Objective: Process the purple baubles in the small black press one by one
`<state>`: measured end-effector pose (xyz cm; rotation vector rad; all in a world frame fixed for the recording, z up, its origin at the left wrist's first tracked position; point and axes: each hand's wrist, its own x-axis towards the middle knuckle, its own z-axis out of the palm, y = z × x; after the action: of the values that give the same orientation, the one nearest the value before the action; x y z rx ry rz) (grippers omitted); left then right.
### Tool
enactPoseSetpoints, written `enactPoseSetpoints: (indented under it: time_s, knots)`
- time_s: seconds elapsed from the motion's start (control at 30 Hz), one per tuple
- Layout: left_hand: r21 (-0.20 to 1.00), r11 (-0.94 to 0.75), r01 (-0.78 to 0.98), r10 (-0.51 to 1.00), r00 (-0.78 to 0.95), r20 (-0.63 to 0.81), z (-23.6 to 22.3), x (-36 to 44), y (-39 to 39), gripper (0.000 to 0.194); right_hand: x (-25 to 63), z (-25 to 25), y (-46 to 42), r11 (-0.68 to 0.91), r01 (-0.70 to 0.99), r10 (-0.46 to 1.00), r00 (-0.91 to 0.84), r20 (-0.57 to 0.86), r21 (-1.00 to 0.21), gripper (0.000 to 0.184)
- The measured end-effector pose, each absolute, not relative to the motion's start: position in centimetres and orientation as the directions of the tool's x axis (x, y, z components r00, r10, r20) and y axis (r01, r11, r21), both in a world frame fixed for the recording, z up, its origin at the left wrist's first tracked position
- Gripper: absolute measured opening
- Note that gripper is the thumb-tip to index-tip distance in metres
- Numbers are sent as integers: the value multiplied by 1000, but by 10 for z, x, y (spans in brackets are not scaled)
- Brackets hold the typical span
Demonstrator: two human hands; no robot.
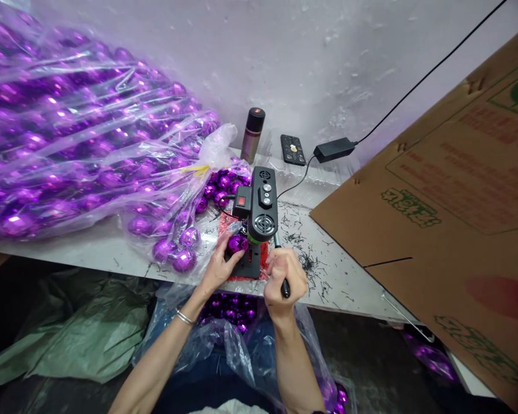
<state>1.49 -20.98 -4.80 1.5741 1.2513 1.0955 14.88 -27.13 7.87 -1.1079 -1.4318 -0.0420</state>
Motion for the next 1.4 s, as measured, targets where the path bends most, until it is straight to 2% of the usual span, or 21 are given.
enactPoseSetpoints:
  time_s: [0.1, 0.27, 0.5, 0.77, 0.97, 1.17, 1.4]
  knots:
    - [900, -271, 342, 959, 181, 220, -50, 17, -212, 63, 149, 78, -272, 540, 617, 576, 225, 786, -573, 31]
    - [809, -406, 425, 914, 179, 364, -56, 24, -212, 62, 149, 77, -272, 540, 617, 575, 226, 786, -573, 32]
    - [731, -510, 453, 859, 234, 455, -63, 27, -213, 58, 149, 78, -272, 545, 626, 575, 205, 792, -558, 31]
    - [824, -421, 379, 906, 212, 366, -67, 28, -213, 64, 149, 73, -271, 538, 618, 561, 246, 791, -574, 31]
    - [817, -453, 355, 891, 205, 405, -68, 29, -213, 61, 148, 60, -270, 542, 639, 529, 245, 812, -546, 31]
    - [808, -444, 386, 896, 184, 404, -71, 31, -214, 59, 151, 25, -266, 558, 688, 468, 201, 861, -464, 35]
    - [801, -464, 378, 886, 205, 417, -69, 30, -213, 59, 150, 14, -262, 568, 681, 438, 226, 870, -463, 36]
